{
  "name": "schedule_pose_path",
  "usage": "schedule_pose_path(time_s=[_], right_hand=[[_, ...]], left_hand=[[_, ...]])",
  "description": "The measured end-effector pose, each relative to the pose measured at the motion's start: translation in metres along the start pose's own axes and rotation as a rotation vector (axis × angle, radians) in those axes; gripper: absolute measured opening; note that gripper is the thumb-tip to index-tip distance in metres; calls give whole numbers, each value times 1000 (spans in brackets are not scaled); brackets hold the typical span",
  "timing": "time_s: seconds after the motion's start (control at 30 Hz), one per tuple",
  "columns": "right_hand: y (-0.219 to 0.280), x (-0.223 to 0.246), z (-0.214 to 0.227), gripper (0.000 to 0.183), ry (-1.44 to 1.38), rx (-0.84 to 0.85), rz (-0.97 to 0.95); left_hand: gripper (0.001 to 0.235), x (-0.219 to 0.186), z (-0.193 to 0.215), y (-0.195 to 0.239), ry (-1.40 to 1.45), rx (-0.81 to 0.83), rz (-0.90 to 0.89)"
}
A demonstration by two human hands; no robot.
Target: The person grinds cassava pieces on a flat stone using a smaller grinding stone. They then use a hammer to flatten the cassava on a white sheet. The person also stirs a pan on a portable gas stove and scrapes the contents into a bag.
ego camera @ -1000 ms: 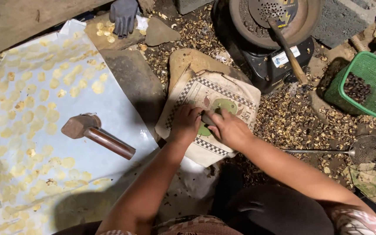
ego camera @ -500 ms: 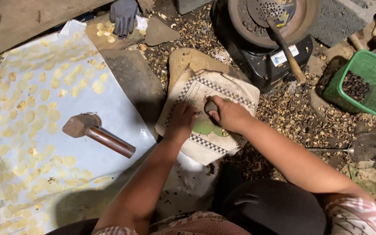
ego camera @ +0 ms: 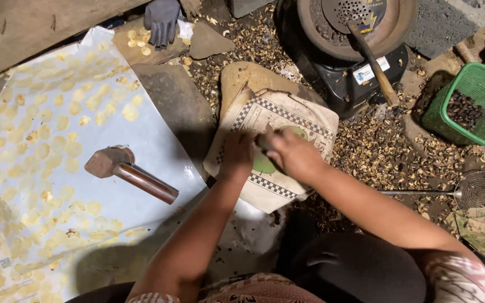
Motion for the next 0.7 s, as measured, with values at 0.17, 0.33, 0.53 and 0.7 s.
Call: schedule_pose_path(time_s=[0.17, 0.33, 0.53, 0.7], right_hand=[[-4, -4, 4, 42, -37, 98, -125], [-16, -25, 0, 49, -214, 208, -324], [-32, -42, -1, 46, -236, 299, -339], [-24, 0, 31, 46, 31, 325, -173]], left_hand=[[17, -1, 5, 3, -49, 55, 3], [12, 1, 0, 12, -74, 103, 57], [14, -12, 14, -2, -45, 58, 40], [11, -3, 2, 6, 58, 37, 132]])
Point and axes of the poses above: each hand's wrist, its own y-axis away from the middle knuckle, its own z-axis out of the back of the hand, x = y × z, the point moved 3 cm from there along -y, towards the middle knuckle
